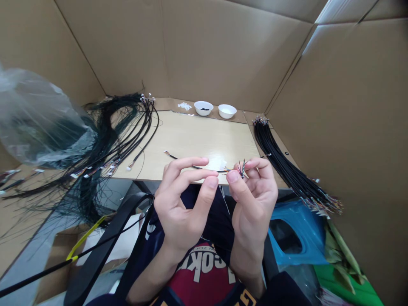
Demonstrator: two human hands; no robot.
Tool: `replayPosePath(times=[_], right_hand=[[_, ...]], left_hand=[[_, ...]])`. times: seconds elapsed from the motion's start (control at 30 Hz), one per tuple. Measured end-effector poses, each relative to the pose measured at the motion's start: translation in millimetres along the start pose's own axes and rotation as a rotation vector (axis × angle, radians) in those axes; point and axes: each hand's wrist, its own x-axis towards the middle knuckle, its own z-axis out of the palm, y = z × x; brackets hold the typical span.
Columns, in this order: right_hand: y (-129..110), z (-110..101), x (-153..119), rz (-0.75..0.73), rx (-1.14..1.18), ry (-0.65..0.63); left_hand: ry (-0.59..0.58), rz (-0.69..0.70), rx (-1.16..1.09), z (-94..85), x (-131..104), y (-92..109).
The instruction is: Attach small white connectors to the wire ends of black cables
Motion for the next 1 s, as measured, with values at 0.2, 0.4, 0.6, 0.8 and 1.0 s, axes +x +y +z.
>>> replayPosePath(times=[0.2,0.4,0.6,0.8,1.0], right_hand=[[1.8,-0.1,0.5,-0.004,0.011,-0.031],[0.0,0.7,-1.3,0.016,0.048,-0.038],[1.4,-0.2,0.0,0.018,0.054,-0.052],[-1.0,-1.6,-0.2,0.040,0.008,-0.054],[-1.1,-5.2,0.2,-0.026,-0.031,-0.096]], left_hand=[[-0.112,-0.086,-0.010,-1.7,3.6,3.5],[0.026,0.161,0.190,1.0,6.3,0.1],[0.078,0.468,0.439,-2.2,13.6,-10.2],[0.008,0.514,0.432,-4.4,16.7,-17.8],[-0.097,0.337,0.331,-7.6,14.3,-10.0]])
